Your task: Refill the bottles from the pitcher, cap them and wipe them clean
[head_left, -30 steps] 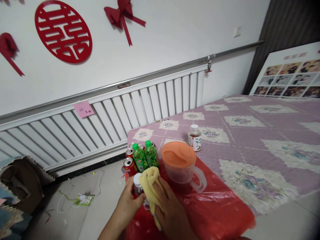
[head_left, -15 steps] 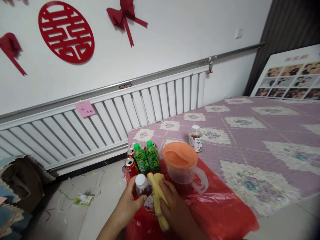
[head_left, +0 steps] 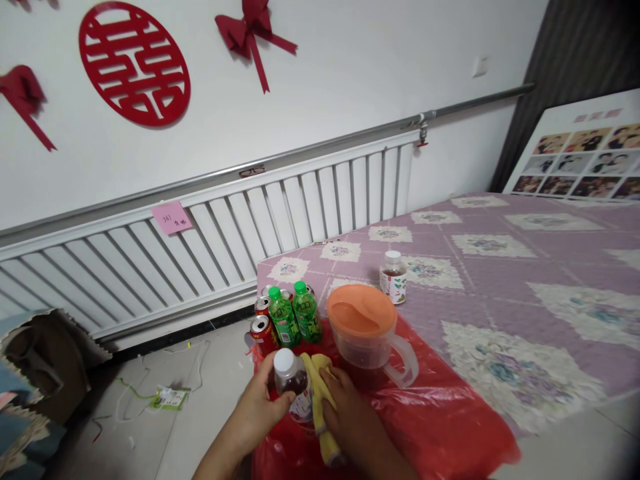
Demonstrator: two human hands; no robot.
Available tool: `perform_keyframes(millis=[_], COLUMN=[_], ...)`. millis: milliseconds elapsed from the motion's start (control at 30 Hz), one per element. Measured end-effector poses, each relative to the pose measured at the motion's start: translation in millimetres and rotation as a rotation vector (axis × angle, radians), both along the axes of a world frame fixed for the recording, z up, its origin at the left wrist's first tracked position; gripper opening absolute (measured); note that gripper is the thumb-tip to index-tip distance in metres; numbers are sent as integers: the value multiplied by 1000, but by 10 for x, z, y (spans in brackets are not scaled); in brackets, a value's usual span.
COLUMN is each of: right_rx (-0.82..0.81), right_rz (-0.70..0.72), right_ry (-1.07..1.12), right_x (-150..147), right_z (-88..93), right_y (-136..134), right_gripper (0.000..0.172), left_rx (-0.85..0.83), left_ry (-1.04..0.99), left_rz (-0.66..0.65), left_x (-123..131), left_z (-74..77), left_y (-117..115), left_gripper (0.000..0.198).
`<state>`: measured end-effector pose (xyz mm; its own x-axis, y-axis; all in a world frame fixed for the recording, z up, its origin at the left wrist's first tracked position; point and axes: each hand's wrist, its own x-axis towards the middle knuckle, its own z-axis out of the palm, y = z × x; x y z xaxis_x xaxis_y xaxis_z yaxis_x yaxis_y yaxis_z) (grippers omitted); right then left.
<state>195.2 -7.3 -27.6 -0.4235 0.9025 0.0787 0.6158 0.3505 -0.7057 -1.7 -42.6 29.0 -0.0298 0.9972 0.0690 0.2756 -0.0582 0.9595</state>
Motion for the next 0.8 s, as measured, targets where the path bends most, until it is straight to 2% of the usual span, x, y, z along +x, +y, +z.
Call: perform_keyframes(millis=[100, 167, 367, 467, 567, 667, 733, 800], right_rx=[-7, 45, 525, 650, 584, 340, 163, 63], right_rz=[-4, -15, 19, 88, 67, -5, -11, 4], right_ry=[-14, 25, 350, 346, 260, 130, 23, -36], right_x=[-3, 3, 65, 40, -13, -35, -28, -17], right_z=[-20, -30, 100, 179, 160, 81, 40, 30], right_y=[14, 13, -149, -257, -247, -138, -69, -34], right_gripper=[58, 57, 55, 61, 57, 54, 54, 55], left_rx=[-1, 17, 41, 13, 8, 4, 2, 11], left_ry=[90, 119, 106, 106, 88, 76, 90, 117], left_rz=[74, 122, 133, 122, 123, 105, 88, 88], left_x=[16, 59, 146, 103, 49, 10, -8, -11], left_z=[-40, -47, -33, -70, -108, -115, -110, -113], left_y=[-9, -15, -9, -2, 1, -1, -9, -20], left_gripper=[66, 65, 59, 61, 64, 65, 66, 65])
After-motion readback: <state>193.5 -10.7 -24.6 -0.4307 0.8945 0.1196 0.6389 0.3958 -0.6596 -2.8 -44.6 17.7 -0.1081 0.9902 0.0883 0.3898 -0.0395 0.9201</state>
